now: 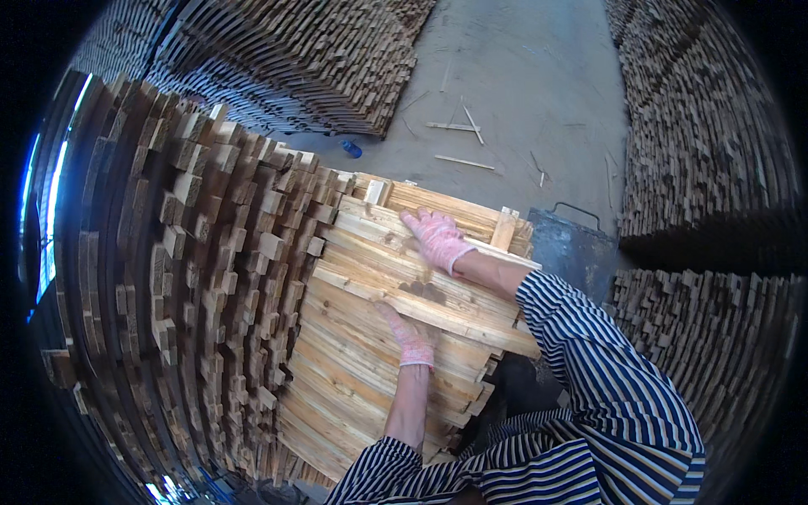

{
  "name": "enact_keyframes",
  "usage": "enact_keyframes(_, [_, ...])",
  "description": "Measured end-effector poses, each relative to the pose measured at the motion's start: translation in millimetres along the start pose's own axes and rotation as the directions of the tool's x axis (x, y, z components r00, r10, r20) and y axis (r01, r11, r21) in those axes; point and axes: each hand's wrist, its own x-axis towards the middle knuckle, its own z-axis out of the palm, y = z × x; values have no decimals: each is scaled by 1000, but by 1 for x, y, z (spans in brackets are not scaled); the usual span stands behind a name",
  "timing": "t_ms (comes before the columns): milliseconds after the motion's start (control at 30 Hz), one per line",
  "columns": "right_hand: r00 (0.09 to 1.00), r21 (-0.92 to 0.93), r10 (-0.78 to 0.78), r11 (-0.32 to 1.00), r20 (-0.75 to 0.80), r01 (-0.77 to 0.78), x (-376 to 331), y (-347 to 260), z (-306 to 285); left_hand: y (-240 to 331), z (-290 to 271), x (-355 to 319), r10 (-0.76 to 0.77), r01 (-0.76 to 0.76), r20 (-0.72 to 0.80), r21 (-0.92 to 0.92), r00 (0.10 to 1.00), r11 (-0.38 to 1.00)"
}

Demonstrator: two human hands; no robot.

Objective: The person repeatedly picks up bundles of wooden planks from a pile and stacks them onto a growing stack. The person wears gloves and uses both hands to lift and arrange the wood pieces in a warehouse environment.

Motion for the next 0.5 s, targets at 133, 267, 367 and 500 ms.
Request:
enact_keyframes(133, [944, 197, -227, 963, 238, 182, -83, -34, -36, 18, 57, -13, 12, -9, -67, 47, 998, 999])
enact_keyframes(267, [942, 321, -186, 943, 281, 90, -95, -26, -67, 9, 97, -18, -53, 50, 32, 79, 998, 996])
enact_keyframes(367, [978, 301, -133, 950, 163, 79, -75, 6, -64, -8, 85, 18, -93, 68, 65, 323, 994, 944])
enact_keyframes(500, [985, -3, 86, 996, 152, -86, -34, 27, -96, 29, 76, 8, 107, -232, 320, 845, 941, -482])
